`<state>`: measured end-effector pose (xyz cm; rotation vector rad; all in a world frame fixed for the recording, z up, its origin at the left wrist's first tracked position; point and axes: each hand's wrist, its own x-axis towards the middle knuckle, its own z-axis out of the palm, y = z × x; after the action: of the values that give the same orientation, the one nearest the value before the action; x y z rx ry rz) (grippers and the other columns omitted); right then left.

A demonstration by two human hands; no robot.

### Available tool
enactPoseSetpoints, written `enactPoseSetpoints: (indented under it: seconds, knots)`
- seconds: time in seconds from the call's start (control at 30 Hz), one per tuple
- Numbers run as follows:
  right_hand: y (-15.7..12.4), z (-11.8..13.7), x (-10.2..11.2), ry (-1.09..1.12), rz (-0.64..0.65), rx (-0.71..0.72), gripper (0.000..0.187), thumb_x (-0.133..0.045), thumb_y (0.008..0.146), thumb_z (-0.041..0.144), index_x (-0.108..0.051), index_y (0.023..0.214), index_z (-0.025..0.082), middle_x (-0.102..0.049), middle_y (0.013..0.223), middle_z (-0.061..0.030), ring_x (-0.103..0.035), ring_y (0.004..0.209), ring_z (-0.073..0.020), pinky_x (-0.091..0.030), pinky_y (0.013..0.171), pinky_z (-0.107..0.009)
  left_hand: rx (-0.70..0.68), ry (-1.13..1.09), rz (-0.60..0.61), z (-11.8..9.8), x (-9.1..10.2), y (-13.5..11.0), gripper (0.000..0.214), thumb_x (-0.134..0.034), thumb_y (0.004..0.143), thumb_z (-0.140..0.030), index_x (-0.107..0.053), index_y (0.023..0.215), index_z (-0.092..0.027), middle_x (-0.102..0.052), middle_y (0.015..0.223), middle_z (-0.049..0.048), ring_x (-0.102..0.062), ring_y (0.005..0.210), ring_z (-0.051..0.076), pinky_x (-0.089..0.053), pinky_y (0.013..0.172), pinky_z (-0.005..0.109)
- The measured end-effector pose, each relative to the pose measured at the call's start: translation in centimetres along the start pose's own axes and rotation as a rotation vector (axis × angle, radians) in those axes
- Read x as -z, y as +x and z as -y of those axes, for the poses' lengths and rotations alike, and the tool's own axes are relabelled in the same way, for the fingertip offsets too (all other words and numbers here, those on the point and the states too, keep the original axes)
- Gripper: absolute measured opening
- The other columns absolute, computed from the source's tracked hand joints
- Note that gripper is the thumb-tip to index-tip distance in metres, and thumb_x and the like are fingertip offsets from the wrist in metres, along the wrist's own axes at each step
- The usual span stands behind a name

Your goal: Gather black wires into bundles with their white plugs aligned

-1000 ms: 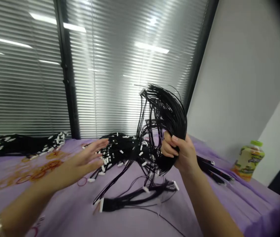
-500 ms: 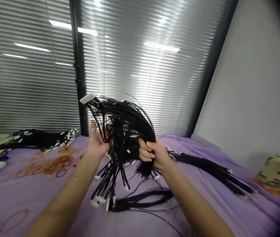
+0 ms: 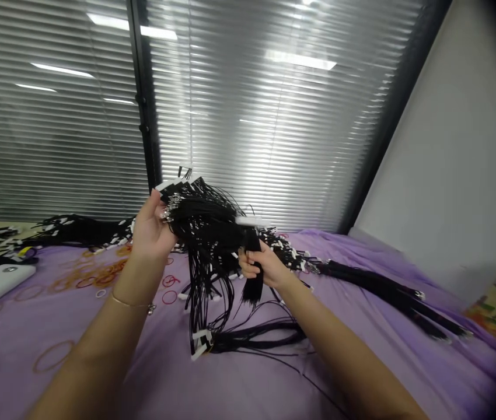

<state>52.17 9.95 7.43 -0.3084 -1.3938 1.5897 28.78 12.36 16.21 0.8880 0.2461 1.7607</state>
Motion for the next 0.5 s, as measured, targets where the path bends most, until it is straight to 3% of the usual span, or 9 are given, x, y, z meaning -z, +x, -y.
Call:
enactPoseSetpoints:
  seconds: [0.13, 0.3, 0.4, 0.5]
  knots:
    - [0.3, -2.5, 0.9, -0.008, -0.025, -0.071, 0.040, -0.079, 0.074, 0.029, -0.041, 0.077, 0.019, -0.043, 0.058, 0.0086, -0.033, 0.044, -0.0030, -0.027, 0.044, -0.018, 0.079, -0.137, 0.004, -0.6, -1.7, -1.7, 0.022, -0.056, 0.096, -0.025, -0.071, 0.108, -0.014, -0.073, 0.088, 0.0038, -0.068, 0.074, 0.013, -0.058, 0.071, 0.023]
    - [0.7, -5.0, 2.5, 0.005, -0.131, -0.070, 0.045, -0.084, 0.069, 0.035, -0.041, 0.070, 0.020, -0.039, 0.052, 0.0086, -0.035, 0.043, -0.0056, -0.032, 0.043, -0.021, 0.098, -0.099, 0.041, 0.0, -2.6, -2.5, 0.027, -0.063, 0.088, -0.015, -0.071, 0.113, -0.020, -0.073, 0.095, 0.0037, -0.068, 0.079, 0.015, -0.057, 0.071, 0.024]
    - [0.8, -5.1, 3.0, 0.025, -0.204, -0.023, 0.046, -0.088, 0.065, 0.033, -0.044, 0.068, 0.019, -0.042, 0.055, 0.0072, -0.038, 0.047, -0.0056, -0.033, 0.044, -0.020, 0.115, -0.130, 0.035, 0.5, -2.7, -2.7, 0.029, -0.061, 0.087, -0.011, -0.070, 0.113, -0.020, -0.072, 0.096, 0.0028, -0.068, 0.080, 0.015, -0.056, 0.070, 0.025]
    - [0.7, -4.5, 2.9, 0.081, -0.210, 0.007, 0.052, -0.087, 0.066, 0.042, -0.040, 0.063, 0.019, -0.035, 0.051, 0.0077, -0.030, 0.045, -0.0050, -0.030, 0.042, -0.020, 0.130, -0.173, 0.004, 0.8, -3.0, -3.0, 0.026, -0.060, 0.085, -0.008, -0.069, 0.108, -0.018, -0.071, 0.090, 0.0022, -0.066, 0.076, 0.013, -0.054, 0.067, 0.022]
